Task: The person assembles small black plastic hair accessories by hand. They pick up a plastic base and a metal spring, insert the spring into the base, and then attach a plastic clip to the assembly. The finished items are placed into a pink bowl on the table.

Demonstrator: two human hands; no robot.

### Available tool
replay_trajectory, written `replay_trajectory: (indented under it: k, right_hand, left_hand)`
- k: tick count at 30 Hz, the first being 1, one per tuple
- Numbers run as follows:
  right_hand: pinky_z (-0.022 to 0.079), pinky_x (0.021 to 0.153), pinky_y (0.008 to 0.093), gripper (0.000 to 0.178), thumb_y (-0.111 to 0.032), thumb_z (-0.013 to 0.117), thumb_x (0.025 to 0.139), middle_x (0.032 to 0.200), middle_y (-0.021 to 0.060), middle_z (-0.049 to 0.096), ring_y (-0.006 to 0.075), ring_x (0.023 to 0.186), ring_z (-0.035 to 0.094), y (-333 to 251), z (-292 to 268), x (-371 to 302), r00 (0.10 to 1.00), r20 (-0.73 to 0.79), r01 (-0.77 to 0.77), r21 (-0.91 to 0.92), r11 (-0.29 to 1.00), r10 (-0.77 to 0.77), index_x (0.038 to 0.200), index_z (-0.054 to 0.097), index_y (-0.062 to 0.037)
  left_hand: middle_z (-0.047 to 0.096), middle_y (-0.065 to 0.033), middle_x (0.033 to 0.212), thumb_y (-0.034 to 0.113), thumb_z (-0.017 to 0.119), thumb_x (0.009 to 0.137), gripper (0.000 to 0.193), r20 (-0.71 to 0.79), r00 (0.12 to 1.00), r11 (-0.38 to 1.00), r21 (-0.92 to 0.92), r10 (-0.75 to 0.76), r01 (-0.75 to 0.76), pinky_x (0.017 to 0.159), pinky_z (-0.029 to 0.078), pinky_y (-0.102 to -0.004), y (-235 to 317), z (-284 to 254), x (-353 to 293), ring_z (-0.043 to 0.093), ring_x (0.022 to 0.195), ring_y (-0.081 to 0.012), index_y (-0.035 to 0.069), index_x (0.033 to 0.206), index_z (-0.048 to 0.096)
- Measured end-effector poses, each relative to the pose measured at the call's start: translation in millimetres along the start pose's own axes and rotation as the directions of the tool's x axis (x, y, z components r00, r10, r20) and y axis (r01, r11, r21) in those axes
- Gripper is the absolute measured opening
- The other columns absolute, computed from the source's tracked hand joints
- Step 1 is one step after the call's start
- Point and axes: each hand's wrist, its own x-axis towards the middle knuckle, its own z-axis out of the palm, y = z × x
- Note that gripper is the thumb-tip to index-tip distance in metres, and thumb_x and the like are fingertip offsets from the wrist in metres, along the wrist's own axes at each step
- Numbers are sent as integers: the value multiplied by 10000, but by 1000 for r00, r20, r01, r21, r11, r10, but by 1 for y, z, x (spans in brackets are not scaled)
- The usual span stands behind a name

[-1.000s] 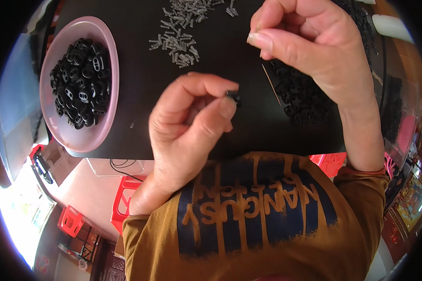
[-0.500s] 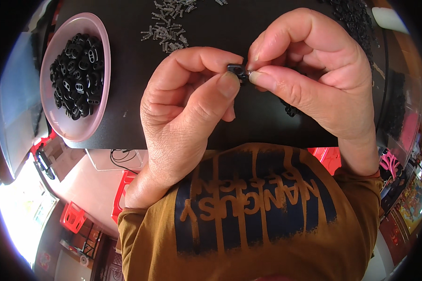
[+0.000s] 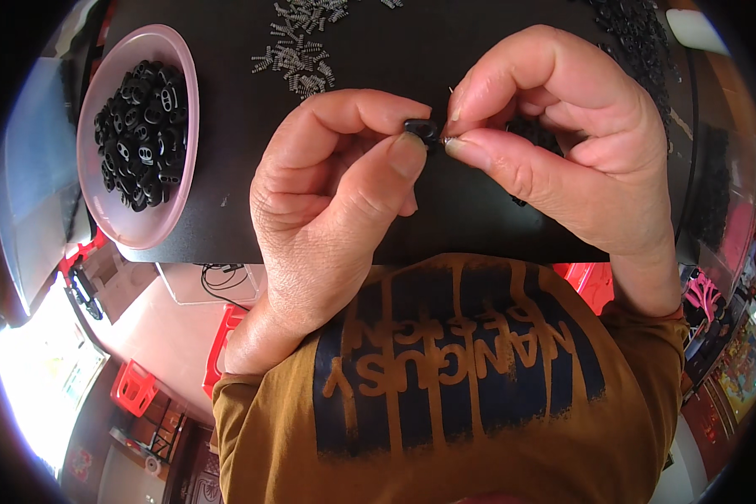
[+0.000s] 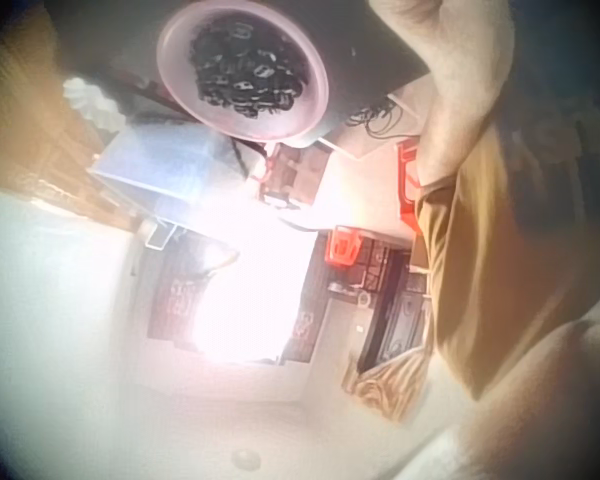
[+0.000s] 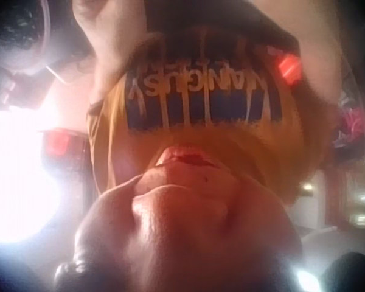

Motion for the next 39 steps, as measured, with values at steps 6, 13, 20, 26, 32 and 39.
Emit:
replay_trajectory:
  k: [6, 13, 20, 26, 32, 39]
  right_hand:
    - [446, 681, 192, 165, 93, 573, 756, 838, 53, 553, 88, 764, 546, -1, 1, 0, 999, -23, 27, -49, 998, -28, 891, 523, 13]
    - [446, 647, 206, 173, 89, 611, 717, 813, 52, 569, 104, 727, 558, -7, 2, 2, 988, -1, 149, -309, 939, -157, 854, 555, 0]
    - [452, 633, 219, 158, 79, 630, 695, 786, 62, 581, 127, 710, 571, 11, 15, -3, 944, -168, 240, -247, 939, -285, 814, 568, -5]
    - [454, 646, 213, 153, 69, 618, 719, 810, 62, 582, 117, 732, 572, 2, 4, -4, 988, -48, 127, -280, 952, -146, 847, 565, 2]
    - [454, 666, 202, 195, 51, 611, 750, 863, 57, 576, 100, 771, 565, 3, 8, -10, 991, -108, 69, -52, 996, -74, 933, 549, 21]
    - [453, 659, 214, 164, 5, 619, 764, 826, 54, 586, 105, 743, 563, -1, 3, -18, 990, -109, 63, -188, 980, -84, 920, 571, 22]
  left_hand:
    - [560, -60, 767, 30, 538, 814, 135, 32, 999, 997, 79, 19, -21, 525, 364, -189, 2, -2, 0, 457, 570, -80, -21, 938, 525]
    - [554, -58, 770, -12, 541, 797, 149, 24, 999, 994, 105, 34, -37, 541, 386, -189, 4, 0, -2, 470, 586, -82, -23, 945, 526]
    - [549, -56, 817, -24, 545, 797, 144, 50, 993, 978, 176, 104, -111, 523, 389, -187, 1, 0, -1, 474, 593, -75, -14, 940, 533]
    - [546, -19, 772, 4, 557, 821, 151, 45, 995, 988, 118, 94, -99, 545, 404, -155, -8, 0, -2, 483, 607, -40, -8, 970, 541]
    - [565, -19, 774, 45, 573, 831, 171, 12, 1000, 998, -61, -17, 17, 559, 425, -155, -2, 6, 0, 498, 615, -40, -8, 991, 540]
    - [547, -45, 729, 54, 546, 827, 146, -42, 999, 1000, 4, -2, 2, 511, 370, -180, -4, 13, -2, 446, 559, -70, -18, 952, 525]
